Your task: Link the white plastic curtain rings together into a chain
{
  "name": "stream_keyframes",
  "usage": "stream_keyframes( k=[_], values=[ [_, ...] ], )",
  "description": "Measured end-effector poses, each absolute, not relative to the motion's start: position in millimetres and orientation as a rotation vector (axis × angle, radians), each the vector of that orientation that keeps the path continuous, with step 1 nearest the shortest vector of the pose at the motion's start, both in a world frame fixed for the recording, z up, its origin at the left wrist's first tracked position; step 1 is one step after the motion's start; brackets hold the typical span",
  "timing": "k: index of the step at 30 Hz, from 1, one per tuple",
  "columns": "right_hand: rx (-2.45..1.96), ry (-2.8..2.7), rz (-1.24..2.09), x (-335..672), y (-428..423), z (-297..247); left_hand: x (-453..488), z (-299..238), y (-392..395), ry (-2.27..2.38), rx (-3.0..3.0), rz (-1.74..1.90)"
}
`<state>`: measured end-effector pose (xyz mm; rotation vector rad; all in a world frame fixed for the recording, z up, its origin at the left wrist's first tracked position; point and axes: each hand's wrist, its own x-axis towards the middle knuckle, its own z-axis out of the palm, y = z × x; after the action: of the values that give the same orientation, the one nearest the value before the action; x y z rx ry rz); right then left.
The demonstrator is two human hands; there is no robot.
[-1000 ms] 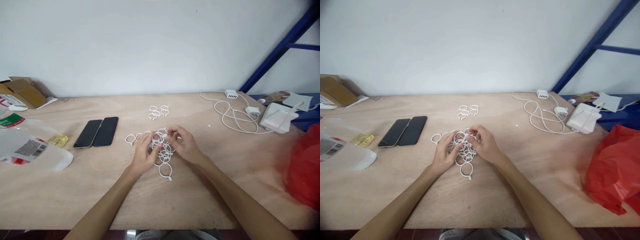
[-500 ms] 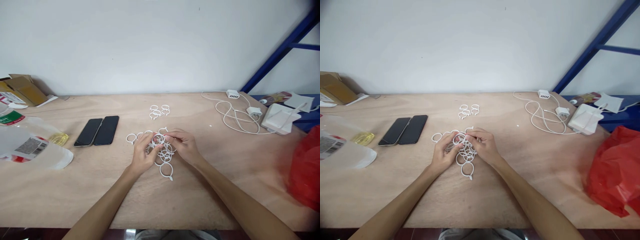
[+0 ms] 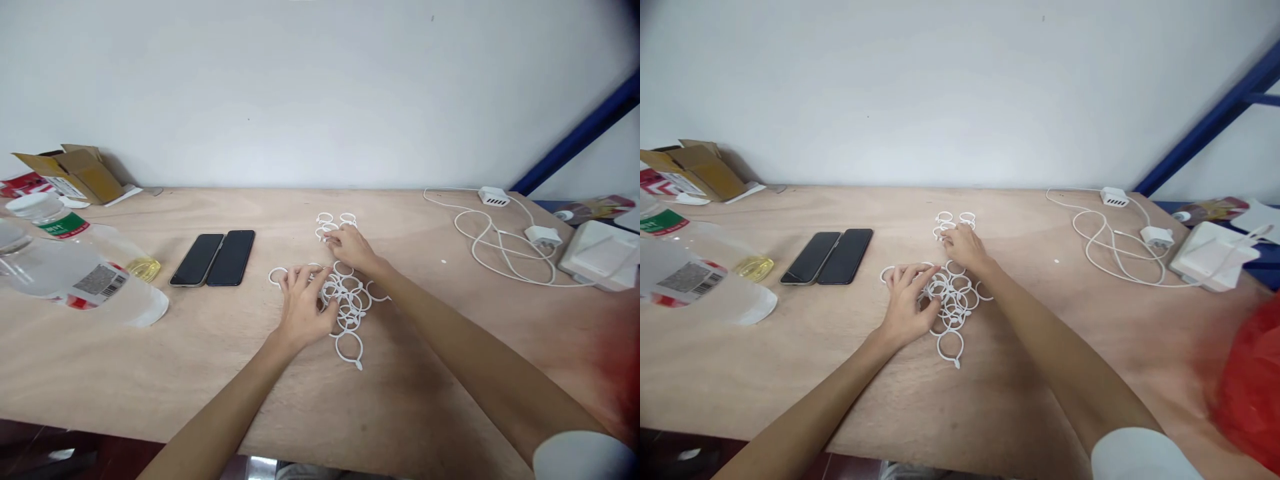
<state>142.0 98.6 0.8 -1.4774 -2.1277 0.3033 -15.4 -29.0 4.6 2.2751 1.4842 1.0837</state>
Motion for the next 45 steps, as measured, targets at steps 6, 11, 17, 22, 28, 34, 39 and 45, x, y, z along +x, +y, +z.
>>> stream_keyframes(
  k=[6,11,17,22,28,34,39,45],
  values=[
    [-1.327,-2.012,0.319,141.1,94.3,-2.1,-14.9,5.4,-28.8,1.515,2.253,1.114],
    [-1.207,-1.431,0.771,140.2,53.4,14.2,-15.2,6.0,-25.8,1.512,2.119,1.246],
    [-0.994,-1.004,1.46,132.3,-16.6,37.0,-16.2,4.0,-25.9,1.301,2.13,1.401],
    [-0.935,-0.936,1.514,132.9,-30.2,34.0,-16.7,4.6,-27.8,1.196,2.18,1.426],
    [-0.989,-0.882,1.428,135.3,-25.8,27.1,-16.3,8.0,-28.1,1.207,2.237,1.385],
    [-0.938,-0.967,1.437,136.4,-24.8,25.4,-17.5,9.2,-27.6,1.18,2.314,1.303],
    [-0.975,-1.048,1.348,137.8,-25.2,23.7,-16.2,9.1,-28.4,1.176,2.271,1.307],
    [-1.001,-1.174,1.447,148.0,9.2,20.7,-14.8,9.7,-26.2,1.28,2.172,1.309]
  ],
)
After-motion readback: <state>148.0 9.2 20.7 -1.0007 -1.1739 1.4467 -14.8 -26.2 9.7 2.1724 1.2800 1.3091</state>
